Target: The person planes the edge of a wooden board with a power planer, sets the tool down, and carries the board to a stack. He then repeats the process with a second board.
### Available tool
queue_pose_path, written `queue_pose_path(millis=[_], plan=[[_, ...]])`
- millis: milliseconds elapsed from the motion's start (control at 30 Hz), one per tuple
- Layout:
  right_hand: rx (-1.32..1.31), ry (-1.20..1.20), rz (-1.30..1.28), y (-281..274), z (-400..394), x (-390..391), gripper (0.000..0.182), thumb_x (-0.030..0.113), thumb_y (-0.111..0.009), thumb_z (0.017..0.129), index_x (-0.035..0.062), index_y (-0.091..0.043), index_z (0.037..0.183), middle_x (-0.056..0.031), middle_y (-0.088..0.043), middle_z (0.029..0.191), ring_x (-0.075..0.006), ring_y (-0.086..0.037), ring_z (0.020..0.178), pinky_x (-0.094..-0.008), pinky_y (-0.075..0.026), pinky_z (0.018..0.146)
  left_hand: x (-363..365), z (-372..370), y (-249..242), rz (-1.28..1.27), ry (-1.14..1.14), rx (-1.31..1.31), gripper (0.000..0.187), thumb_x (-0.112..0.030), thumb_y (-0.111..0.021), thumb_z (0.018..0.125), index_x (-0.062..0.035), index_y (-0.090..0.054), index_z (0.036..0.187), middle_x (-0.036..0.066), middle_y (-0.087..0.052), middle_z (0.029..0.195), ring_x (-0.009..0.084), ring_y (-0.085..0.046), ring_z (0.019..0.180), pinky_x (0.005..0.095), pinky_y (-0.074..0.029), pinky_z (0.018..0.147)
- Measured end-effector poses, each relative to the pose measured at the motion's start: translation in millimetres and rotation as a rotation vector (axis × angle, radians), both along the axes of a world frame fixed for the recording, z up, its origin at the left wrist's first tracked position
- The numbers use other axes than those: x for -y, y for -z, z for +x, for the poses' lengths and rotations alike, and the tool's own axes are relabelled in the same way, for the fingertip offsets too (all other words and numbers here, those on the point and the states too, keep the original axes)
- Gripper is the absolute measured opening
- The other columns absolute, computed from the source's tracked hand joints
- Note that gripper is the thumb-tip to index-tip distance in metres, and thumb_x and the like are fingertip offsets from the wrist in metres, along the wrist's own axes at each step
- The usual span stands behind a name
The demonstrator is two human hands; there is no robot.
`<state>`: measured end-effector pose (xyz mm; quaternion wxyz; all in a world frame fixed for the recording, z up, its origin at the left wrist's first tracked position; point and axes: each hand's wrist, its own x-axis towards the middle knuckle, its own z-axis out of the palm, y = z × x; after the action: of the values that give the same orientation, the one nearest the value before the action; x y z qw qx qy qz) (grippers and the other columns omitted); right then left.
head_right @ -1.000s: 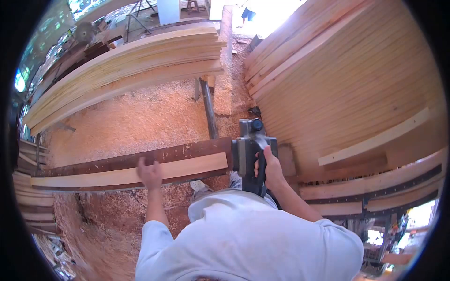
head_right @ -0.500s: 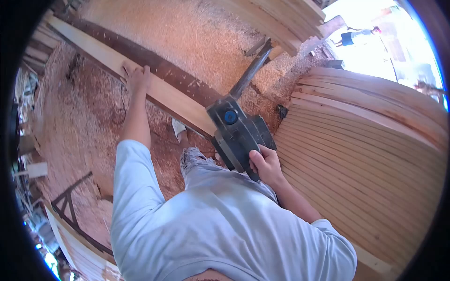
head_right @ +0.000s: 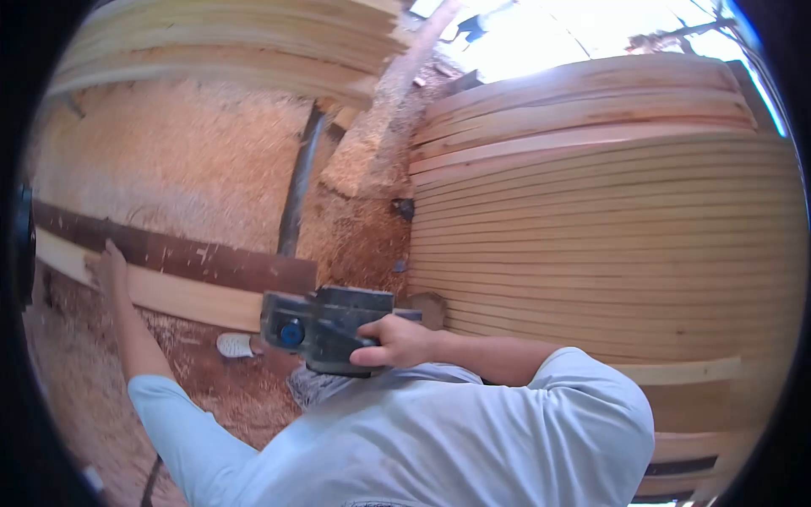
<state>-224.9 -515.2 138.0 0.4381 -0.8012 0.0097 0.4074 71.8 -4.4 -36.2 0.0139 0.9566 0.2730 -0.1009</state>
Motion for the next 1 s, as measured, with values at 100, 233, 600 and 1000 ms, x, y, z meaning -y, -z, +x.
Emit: queue_pose_path(millis=[100, 233, 600, 1000], plan=[[-0.084, -0.051, -0.009, -4.3, 15.7, -17.1, 0.069, 0.059, -0.058, 0.092, -0.0074, -0.065, 0.11, -0.0278, -0.068, 0.091, -0.0399, -0.066, 0.089, -0.0457, -0.05, 0.083, -5.1, -1.6, 19.3, 0.119, -0.045, 0.177, 0.066, -0.05, -0.024, 0.105, -0.0035, -0.058, 0.138, 0.021, -0.026, 0.161, 0.0364, -0.019, 0.151, 0.0537, -0.017, 0.122], [-0.096, -0.027, -0.002, 0.0, 14.4, -20.4, 0.068, 0.061, -0.056, 0.092, -0.0055, -0.066, 0.103, -0.0262, -0.067, 0.086, -0.0395, -0.065, 0.085, -0.0463, -0.05, 0.08, -0.3, -3.0, 18.7, 0.089, -0.048, 0.143, 0.064, -0.048, -0.025, 0.105, -0.0037, -0.058, 0.137, 0.019, -0.018, 0.164, 0.0362, -0.02, 0.151, 0.0527, -0.016, 0.122], [-0.082, 0.122, 0.032, -3.2, 34.4, -56.3, 0.05, 0.045, -0.069, 0.089, -0.0038, -0.068, 0.097, -0.0077, -0.067, 0.076, -0.0137, -0.059, 0.075, -0.0346, -0.05, 0.071, 34.0, -22.0, -10.7, -0.048, -0.144, 0.29, 0.058, -0.041, -0.027, 0.103, -0.0056, -0.063, 0.132, 0.023, -0.027, 0.16, 0.04, -0.027, 0.147, 0.0512, -0.02, 0.121], [0.033, 0.039, 0.06, -7.5, 45.2, -77.1, 0.051, 0.047, -0.065, 0.092, -0.0044, -0.066, 0.09, -0.0046, -0.059, 0.068, -0.0103, -0.052, 0.07, -0.0317, -0.046, 0.064, 67.7, -48.5, -21.2, -0.007, -0.081, 0.419, 0.062, -0.043, -0.028, 0.104, 0.0002, -0.067, 0.125, 0.024, -0.022, 0.162, 0.0385, -0.02, 0.151, 0.053, -0.013, 0.123]])
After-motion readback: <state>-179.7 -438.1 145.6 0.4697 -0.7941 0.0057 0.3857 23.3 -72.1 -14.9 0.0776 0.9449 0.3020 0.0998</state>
